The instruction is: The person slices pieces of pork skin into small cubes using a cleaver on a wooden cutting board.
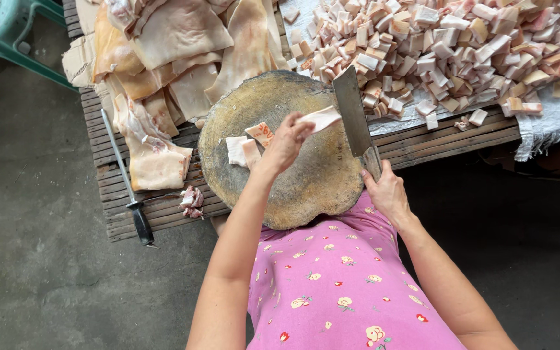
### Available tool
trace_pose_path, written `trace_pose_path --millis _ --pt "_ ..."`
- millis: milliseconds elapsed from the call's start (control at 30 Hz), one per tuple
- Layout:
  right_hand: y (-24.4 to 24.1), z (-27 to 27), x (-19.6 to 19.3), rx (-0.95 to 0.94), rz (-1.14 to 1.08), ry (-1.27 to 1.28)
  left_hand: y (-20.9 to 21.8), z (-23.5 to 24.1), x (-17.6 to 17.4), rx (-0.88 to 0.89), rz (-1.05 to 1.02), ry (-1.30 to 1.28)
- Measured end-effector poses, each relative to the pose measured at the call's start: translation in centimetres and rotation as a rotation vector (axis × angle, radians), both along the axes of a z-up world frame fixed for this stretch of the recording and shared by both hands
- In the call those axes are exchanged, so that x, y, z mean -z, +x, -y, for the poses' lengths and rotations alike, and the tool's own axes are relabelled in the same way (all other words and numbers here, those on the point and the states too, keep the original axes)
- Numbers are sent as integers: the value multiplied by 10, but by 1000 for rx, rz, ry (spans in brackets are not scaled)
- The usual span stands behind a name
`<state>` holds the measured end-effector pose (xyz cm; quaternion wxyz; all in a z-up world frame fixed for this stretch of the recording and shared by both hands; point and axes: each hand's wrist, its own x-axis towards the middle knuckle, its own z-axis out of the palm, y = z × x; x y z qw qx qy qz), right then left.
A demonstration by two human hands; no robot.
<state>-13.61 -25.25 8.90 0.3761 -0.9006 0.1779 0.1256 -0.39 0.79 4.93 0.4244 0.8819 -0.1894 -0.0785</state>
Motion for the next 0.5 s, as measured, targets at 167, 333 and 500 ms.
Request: trace_pose_path --millis 167,333,500 --pt "-1 0 1 -6 37 38 6 -1 48 -357 -297 -81" --pt "7 -2 -13 -47 -46 36 10 38 29 -454 -371 216" --pt "8 -5 -28 -2 -175 86 0 55 29 -432 -325 -37"
